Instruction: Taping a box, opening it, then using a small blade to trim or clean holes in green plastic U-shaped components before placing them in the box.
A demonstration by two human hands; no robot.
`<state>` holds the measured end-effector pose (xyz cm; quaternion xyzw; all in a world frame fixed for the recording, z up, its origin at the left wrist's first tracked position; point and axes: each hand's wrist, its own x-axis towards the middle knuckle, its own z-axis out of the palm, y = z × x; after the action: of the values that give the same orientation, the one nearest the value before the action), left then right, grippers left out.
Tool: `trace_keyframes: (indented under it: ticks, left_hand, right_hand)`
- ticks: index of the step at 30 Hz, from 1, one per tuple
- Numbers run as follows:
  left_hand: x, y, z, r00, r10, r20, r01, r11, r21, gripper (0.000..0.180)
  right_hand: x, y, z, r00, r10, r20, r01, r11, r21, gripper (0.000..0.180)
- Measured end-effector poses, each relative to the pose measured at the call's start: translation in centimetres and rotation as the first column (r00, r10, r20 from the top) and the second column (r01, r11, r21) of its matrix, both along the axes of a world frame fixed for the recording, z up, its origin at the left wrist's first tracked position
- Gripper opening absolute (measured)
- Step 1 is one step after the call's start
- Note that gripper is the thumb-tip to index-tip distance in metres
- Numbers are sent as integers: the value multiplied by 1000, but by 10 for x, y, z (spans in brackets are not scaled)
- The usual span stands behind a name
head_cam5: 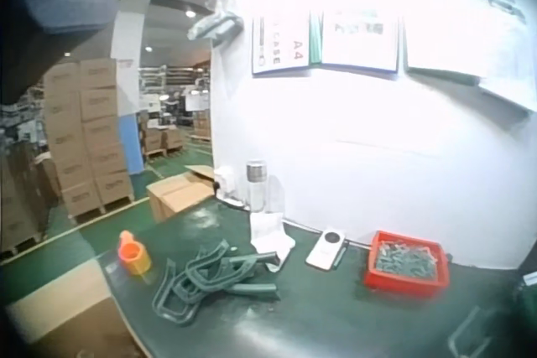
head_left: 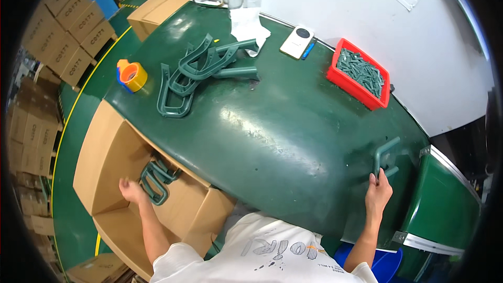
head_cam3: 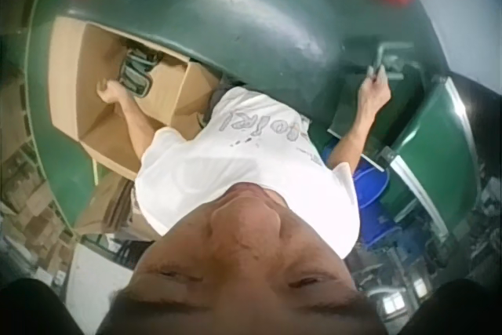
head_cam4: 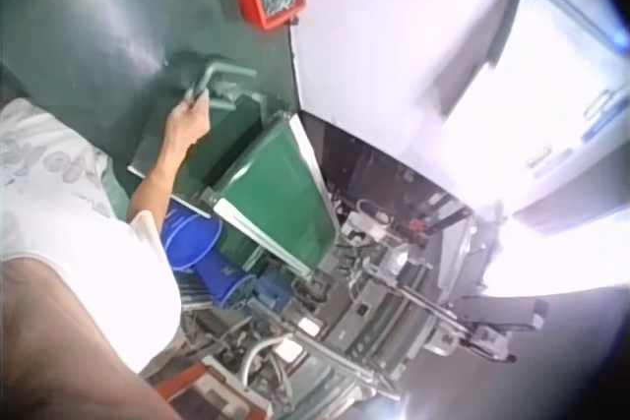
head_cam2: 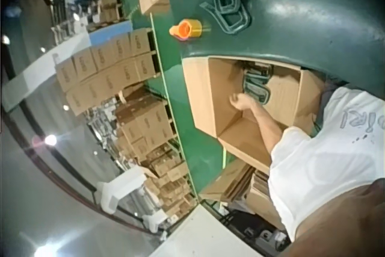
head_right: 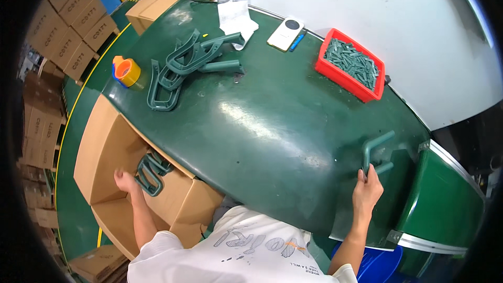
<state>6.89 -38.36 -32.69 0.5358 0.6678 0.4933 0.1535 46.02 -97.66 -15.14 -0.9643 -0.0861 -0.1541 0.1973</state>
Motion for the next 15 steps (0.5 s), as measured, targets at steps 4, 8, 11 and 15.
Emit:
trace_keyframes:
  ticks: [4,8,11,15]
  left_hand:
    - [130,-75,127,814,-399,422,443,896,-7,23]
    - [221,-189,169,259,-674,692,965,206,-160,23]
    - [252,-280,162,-199,-346,917,954,-283,101,44]
    - [287,-345,178,-176,-33,984,983,39,178,32]
  right_hand:
    - [-34,58,42,950,231,-209,61,520,852,22]
    - [-47,88,14,809,587,-33,218,-249,944,21]
    - [-60,104,2,673,740,-9,449,-399,799,30]
    - [-69,97,-4,576,807,-131,507,-226,832,33]
